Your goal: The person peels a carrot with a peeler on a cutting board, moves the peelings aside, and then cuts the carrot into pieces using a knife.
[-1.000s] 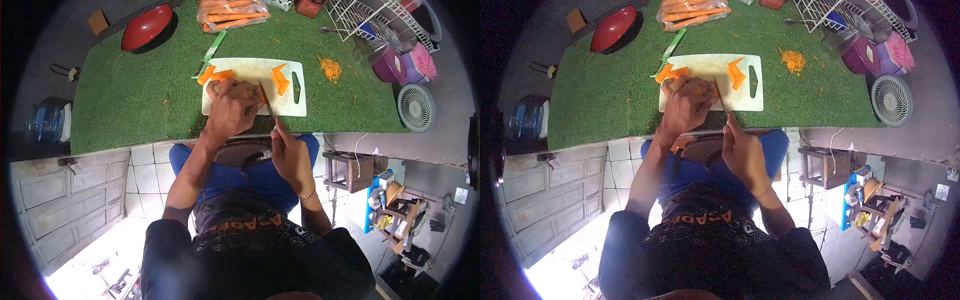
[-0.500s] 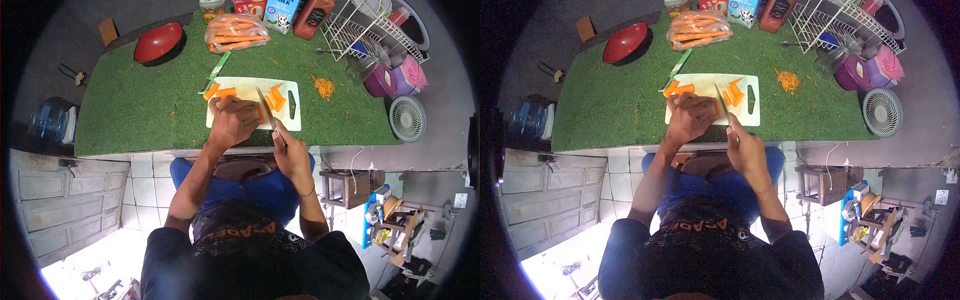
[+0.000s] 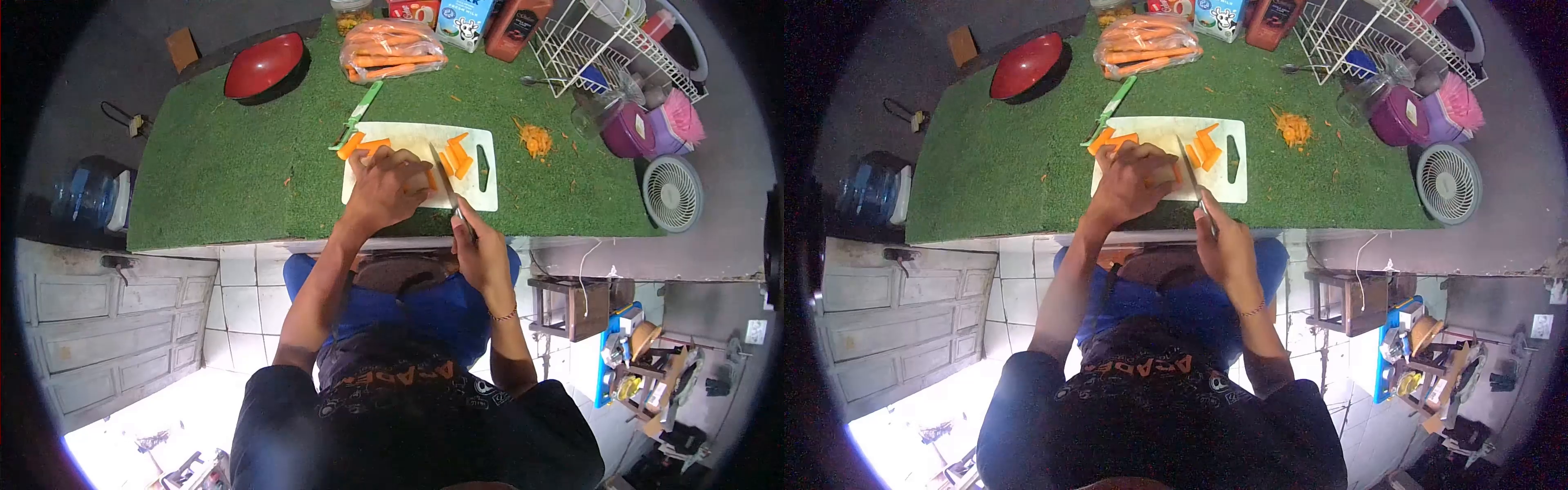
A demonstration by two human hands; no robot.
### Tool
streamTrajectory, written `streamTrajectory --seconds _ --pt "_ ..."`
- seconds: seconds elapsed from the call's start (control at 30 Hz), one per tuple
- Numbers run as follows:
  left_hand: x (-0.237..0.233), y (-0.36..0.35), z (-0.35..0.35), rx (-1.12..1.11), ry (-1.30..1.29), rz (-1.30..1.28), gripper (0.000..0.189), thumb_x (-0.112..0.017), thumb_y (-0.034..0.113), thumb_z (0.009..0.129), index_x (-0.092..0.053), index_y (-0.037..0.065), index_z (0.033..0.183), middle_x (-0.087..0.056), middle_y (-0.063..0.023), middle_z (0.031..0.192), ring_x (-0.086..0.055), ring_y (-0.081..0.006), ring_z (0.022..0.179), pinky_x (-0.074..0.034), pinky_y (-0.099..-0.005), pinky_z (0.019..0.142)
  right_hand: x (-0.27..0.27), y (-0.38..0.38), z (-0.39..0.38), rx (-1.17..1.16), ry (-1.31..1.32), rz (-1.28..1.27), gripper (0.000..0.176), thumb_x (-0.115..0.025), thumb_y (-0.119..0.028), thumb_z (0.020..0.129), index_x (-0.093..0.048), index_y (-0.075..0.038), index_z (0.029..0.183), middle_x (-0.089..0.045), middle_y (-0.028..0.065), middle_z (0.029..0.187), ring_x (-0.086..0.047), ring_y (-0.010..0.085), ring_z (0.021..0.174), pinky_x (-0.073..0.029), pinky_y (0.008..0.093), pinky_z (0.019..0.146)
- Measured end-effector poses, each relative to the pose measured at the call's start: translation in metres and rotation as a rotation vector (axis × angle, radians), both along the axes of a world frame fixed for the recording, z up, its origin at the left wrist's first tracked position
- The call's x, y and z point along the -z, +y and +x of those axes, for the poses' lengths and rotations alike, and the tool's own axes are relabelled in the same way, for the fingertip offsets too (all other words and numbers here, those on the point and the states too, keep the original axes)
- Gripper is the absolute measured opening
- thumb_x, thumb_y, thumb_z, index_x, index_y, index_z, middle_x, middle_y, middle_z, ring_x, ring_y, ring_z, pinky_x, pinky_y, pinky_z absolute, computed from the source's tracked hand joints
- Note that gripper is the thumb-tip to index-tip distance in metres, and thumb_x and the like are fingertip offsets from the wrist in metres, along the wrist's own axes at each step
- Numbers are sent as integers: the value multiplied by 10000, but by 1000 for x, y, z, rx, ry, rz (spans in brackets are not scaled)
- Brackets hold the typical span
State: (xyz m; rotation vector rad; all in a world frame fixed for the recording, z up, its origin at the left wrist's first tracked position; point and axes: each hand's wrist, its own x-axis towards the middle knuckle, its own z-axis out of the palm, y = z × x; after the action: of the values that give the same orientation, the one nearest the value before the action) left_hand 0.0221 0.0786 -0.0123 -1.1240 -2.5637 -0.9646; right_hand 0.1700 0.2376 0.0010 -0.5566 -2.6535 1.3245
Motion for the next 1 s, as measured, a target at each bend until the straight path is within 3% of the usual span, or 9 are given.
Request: streamTrajectory --seconds 0.07,0.17,0.37,0.57,0.77,0.87,1.0 --pt "2 1 -3 -3 -3 31 213 -791 368 830 -777 220 982 -715 90 1078 -600 -218 1068 -262 -564 1017 1 0 0 -8 36 -1 382 -641 -211 1002 -635 -129 1374 -683 295 1039 -665 482 984 -557 481 801" --pt "4 1 -3 35 122 -69 177 -773 340 844 -761 205 959 -728 79 986 -609 -214 1052 -281 -565 991 4 1 1 -18 73 0 383 -649 -201 997 -637 -125 1372 -689 282 1067 -666 474 999 -561 472 808" --pt "-2 9 8 -124 196 2 179 -748 313 860 -730 159 949 -738 13 858 -621 -219 996 -287 -573 972 3 1 1 -19 96 -11 384 -660 -188 992 -638 -123 1370 -699 265 1120 -662 463 1049 -566 458 828" --pt "9 21 17 -310 226 -10 223 -746 318 858 -713 143 991 -743 -38 856 -631 -240 977 -266 -581 1004 3 -4 4 -27 97 -40 382 -644 -196 1002 -630 -117 1376 -695 282 1119 -663 472 1054 -559 467 849" --pt "-6 -7 13 -59 206 -33 368 -806 348 820 -744 176 1139 -735 29 961 -607 -206 1082 -253 -548 1065 5 -9 5 -51 73 -40 392 -612 -231 1020 -612 -99 1389 -687 297 1111 -656 487 1044 -546 488 858" --pt "2 -17 -2 50 42 2 362 -805 308 796 -756 182 1131 -741 10 1034 -608 -222 1103 -216 -595 1084 1 -10 1 -68 59 -50 398 -600 -254 1025 -607 -107 1395 -683 302 1107 -651 491 1045 -542 504 857" --pt "8 -12 -8 18 38 22 347 -830 340 781 -774 218 1101 -730 36 1096 -604 -207 1127 -211 -570 1108 -9 -10 -4 -78 -38 -31 401 -595 -258 1027 -601 -120 1403 -681 306 1077 -646 496 1042 -539 514 852"
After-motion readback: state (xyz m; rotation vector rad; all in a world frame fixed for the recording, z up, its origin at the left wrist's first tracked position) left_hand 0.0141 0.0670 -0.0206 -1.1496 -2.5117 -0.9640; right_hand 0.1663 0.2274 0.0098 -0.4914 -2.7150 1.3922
